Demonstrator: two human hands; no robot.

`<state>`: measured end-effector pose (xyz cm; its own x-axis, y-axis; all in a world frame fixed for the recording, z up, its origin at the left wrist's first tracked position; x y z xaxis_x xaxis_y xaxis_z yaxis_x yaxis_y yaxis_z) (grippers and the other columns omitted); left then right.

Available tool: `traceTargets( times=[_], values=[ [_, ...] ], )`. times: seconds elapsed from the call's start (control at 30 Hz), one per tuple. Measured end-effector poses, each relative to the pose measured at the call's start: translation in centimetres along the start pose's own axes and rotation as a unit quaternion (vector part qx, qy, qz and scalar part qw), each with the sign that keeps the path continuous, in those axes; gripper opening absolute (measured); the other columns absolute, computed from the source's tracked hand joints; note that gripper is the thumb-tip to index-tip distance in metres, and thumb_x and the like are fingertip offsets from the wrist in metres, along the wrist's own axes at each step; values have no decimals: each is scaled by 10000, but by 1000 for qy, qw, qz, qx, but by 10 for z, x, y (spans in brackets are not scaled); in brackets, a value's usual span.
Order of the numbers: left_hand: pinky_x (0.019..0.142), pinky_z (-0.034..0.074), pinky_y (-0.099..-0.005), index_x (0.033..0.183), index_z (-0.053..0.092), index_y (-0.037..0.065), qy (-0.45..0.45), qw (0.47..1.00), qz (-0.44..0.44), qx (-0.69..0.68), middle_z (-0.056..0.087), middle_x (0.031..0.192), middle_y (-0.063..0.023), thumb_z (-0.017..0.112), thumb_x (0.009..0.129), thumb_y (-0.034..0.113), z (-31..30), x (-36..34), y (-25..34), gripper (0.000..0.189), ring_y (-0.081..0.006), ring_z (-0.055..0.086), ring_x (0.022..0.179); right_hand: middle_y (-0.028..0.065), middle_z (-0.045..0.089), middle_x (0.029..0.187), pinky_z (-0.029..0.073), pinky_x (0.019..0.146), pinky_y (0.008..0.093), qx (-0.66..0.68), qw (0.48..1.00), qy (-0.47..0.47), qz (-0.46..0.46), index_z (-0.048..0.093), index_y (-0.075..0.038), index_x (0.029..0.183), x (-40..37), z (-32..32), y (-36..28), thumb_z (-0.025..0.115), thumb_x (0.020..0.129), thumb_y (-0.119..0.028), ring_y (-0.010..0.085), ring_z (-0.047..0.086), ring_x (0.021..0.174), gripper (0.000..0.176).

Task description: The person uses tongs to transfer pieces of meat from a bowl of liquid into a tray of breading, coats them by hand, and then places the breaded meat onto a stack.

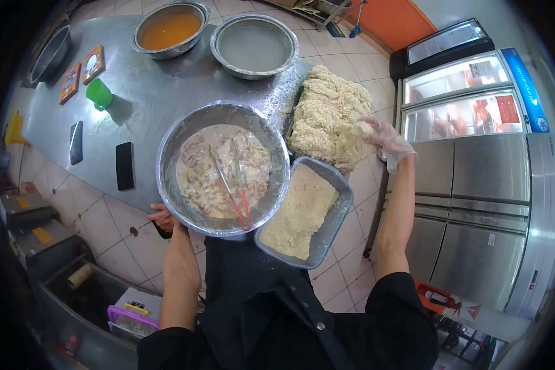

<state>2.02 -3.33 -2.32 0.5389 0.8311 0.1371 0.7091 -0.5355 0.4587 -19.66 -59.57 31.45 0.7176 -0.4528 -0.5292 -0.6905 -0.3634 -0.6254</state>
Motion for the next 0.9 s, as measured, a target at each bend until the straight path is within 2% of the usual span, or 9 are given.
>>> traceTargets(
  times=[0.33,0.4,0.47,0.57,0.6,0.67,0.8,0.87,0.9],
  values=[
    [794,527,-542,1236,558,-19,-165,985,-42,-13,730,961,-224,382,1054,544,-35,8,13,617,-443,700,922,116,736,1161,531,909,348,218,934,275,65,632,-9,1370,95,17,160,688,937,-272,210,684,1060,510],
    [808,519,-548,1226,548,-19,-146,988,-40,-8,726,964,-228,373,1055,542,-25,9,8,613,-444,696,943,174,736,1174,540,918,378,64,944,311,87,647,-21,1351,65,32,107,617,967,-290,240,692,1084,470],
    [822,511,-555,1216,539,-20,-129,991,-34,-4,721,966,-233,364,1056,541,-23,9,6,608,-445,691,963,195,732,1197,542,953,424,-290,890,281,213,657,-53,1349,37,35,45,580,980,-318,313,702,1089,460],
    [785,515,-553,1185,546,-5,-110,993,-42,-12,717,917,-213,372,1056,538,-25,6,12,584,-454,695,909,223,641,1372,480,1074,441,-459,852,229,106,634,-97,1388,33,36,28,537,1005,-352,388,630,1235,470],
    [777,516,-551,1183,549,-3,-117,992,-41,-10,716,911,-211,374,1056,538,-26,8,11,583,-452,696,901,223,641,1372,480,1074,441,-457,853,230,106,634,-97,1388,49,39,54,537,1005,-352,388,630,1235,470],
    [761,518,-548,1179,554,2,-139,989,-42,-10,715,899,-205,377,1055,539,-29,8,10,579,-449,697,886,200,530,1516,378,1176,450,-273,883,339,-177,595,-98,1434,90,48,126,494,1033,-353,387,515,1378,485],
    [729,522,-541,1170,564,11,-179,983,-44,-14,713,876,-195,383,1054,540,-35,9,12,571,-442,701,856,207,461,1565,318,1229,440,-181,915,336,-132,540,-79,1470,81,74,116,441,1074,-293,360,451,1440,461],
    [721,523,-539,1167,567,13,-189,981,-49,-21,713,870,-193,385,1054,541,-26,8,9,569,-440,702,849,183,447,1583,276,1249,455,-198,939,281,-3,480,-92,1527,75,69,108,393,1094,-308,357,397,1480,491],
    [682,525,-527,1147,578,23,-107,993,-38,15,711,838,-181,397,1052,541,-11,7,4,557,-423,704,804,183,447,1583,276,1249,455,-199,939,281,-4,480,-92,1527,78,71,108,393,1094,-308,357,397,1480,491]
  ],
)
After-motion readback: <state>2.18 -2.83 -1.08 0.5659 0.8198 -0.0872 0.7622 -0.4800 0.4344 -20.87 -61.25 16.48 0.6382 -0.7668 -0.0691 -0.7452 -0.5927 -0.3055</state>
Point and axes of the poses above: each hand's wrist, its own x-axis towards the middle knuckle, its own z-axis out of the palm, y = z × x, the point moved 1 cm from there along x, towards the middle knuckle
